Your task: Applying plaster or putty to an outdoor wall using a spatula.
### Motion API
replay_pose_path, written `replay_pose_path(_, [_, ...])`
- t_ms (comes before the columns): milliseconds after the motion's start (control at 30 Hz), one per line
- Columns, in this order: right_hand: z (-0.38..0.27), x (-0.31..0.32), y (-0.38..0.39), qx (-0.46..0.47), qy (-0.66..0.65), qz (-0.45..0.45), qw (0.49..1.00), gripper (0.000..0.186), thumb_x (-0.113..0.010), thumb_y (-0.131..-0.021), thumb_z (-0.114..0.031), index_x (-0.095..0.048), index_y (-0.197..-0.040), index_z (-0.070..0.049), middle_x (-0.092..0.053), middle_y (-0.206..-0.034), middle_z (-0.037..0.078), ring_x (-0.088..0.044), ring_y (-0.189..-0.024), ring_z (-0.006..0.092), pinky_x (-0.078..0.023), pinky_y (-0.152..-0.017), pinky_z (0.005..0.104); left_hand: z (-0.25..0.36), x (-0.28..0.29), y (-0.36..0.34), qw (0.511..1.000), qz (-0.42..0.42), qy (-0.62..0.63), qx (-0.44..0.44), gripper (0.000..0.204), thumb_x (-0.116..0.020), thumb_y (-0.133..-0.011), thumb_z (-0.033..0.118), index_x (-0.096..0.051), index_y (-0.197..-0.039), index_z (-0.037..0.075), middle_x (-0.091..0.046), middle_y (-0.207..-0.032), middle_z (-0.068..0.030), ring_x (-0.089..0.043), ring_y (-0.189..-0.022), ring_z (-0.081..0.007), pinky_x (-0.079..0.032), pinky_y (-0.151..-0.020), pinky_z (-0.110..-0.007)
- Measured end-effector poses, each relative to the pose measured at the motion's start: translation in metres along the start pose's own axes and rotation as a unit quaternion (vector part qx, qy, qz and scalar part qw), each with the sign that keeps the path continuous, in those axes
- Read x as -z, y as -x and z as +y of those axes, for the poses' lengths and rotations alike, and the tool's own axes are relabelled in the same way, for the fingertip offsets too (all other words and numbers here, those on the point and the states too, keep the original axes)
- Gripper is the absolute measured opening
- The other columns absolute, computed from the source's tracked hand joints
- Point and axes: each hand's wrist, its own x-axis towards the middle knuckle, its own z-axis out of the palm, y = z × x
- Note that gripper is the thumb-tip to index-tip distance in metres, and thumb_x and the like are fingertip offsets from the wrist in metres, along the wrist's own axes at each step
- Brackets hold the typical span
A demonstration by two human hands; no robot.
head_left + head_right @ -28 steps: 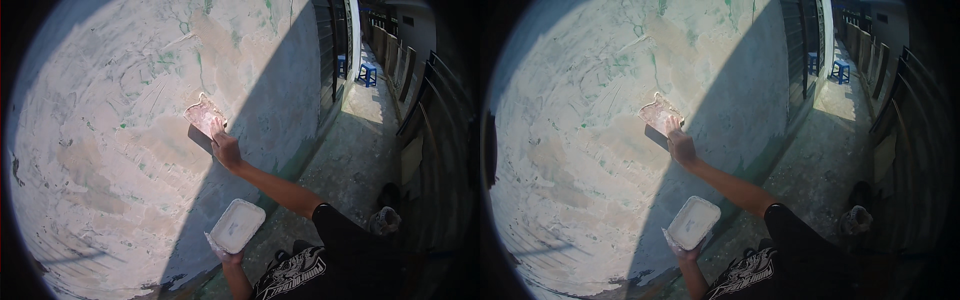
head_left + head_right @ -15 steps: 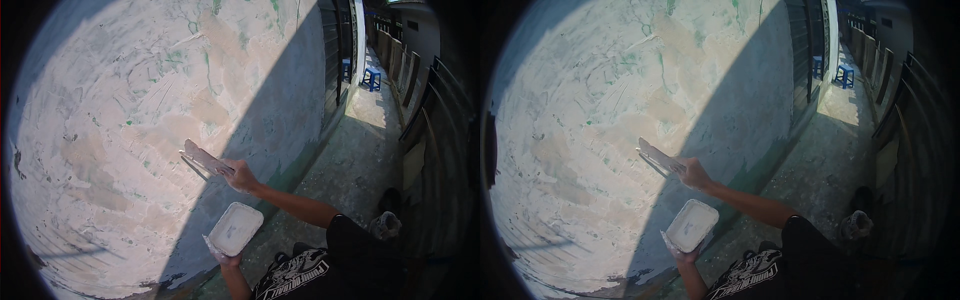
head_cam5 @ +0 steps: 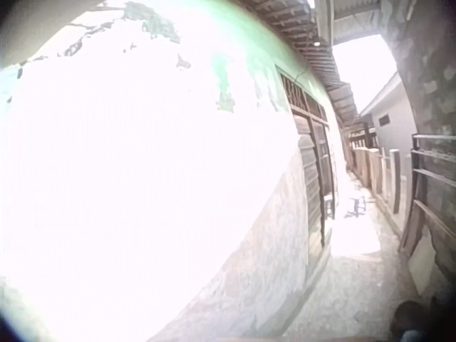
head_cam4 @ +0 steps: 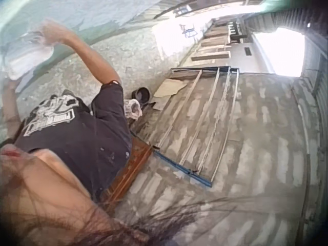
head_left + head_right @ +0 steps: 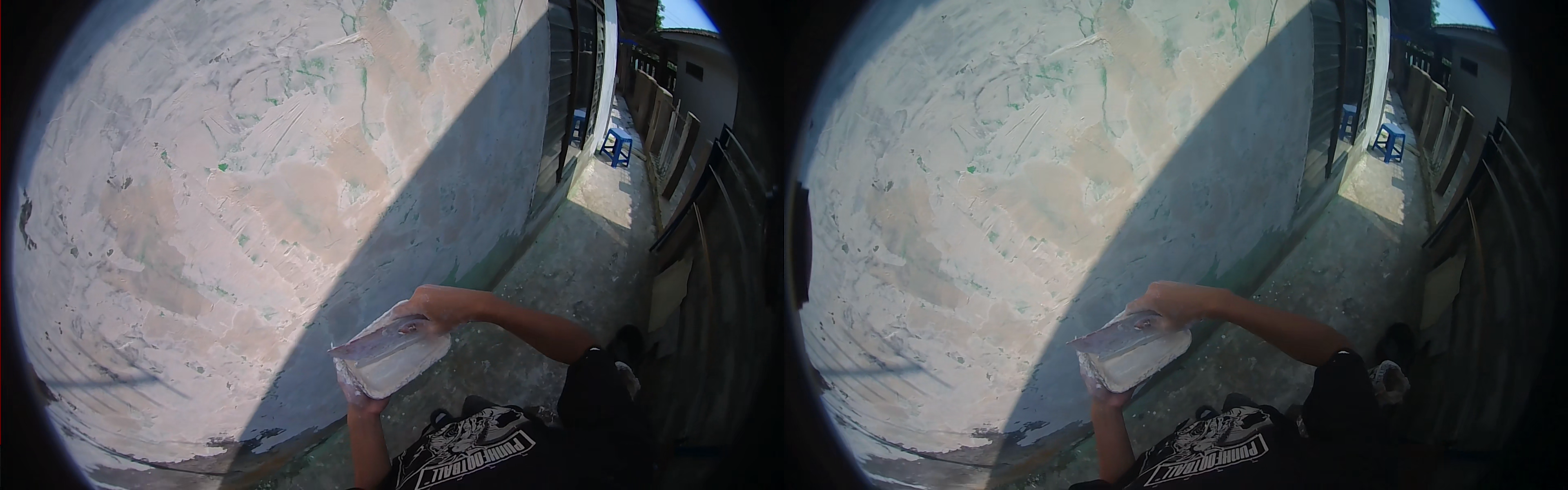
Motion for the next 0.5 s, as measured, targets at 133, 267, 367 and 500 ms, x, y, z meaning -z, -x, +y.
replay_pose_path(133, [-0.006, 0.012, 0.006, -0.009, 0.097, -0.027, 0.995, 0.025, -0.066, -0.083, -0.016, -0.061, -0.102, -0.002, -0.066, -0.081, 0.019, -0.062, -0.077, 0.0405, -0.047, -0.068, 0.045, -0.002, -0.017, -0.007, 0.998, -0.034, -0.016, 0.045, 0.074, -0.029, -0.092, 0.065, -0.045, -0.135, 0.006, -0.052, -0.131, -0.0164, -0.055, -0.114, -0.035, -0.045, -0.097, -0.05])
replay_pose_path(267, [-0.016, 0.013, 0.009, -0.023, 0.179, -0.056, 0.982, 0.026, -0.067, -0.08, -0.016, -0.059, -0.1, -0.004, -0.066, -0.08, 0.017, -0.063, -0.078, 0.0392, -0.049, -0.07, 0.0455, -0.008, -0.027, -0.012, 0.998, -0.046, -0.01, 0.051, 0.075, -0.028, -0.093, 0.065, -0.046, -0.134, 0.004, -0.053, -0.13, -0.0174, -0.055, -0.114, -0.0346, -0.046, -0.097, -0.049])
replay_pose_path(367, [-0.021, 0.008, 0.012, -0.036, 0.217, -0.063, 0.973, 0.027, -0.069, -0.076, -0.015, -0.057, -0.098, -0.006, -0.066, -0.08, 0.015, -0.064, -0.077, 0.0365, -0.05, -0.066, 0.0445, -0.017, -0.018, -0.016, 0.996, -0.079, -0.014, 0.048, 0.073, -0.03, -0.092, 0.064, -0.045, -0.134, 0.006, -0.053, -0.129, -0.016, -0.055, -0.115, -0.034, -0.046, -0.097, -0.05])
replay_pose_path(500, [-0.025, 0.02, 0.022, -0.037, 0.234, -0.054, 0.97, 0.021, -0.065, -0.076, -0.014, -0.059, -0.095, -0.008, -0.066, -0.079, 0.012, -0.066, -0.074, 0.0332, -0.05, -0.061, 0.0437, -0.025, -0.016, -0.022, 0.996, -0.066, -0.005, 0.065, 0.072, -0.03, -0.093, 0.063, -0.045, -0.134, 0.006, -0.053, -0.129, -0.0162, -0.055, -0.114, -0.0341, -0.047, -0.096, -0.05])
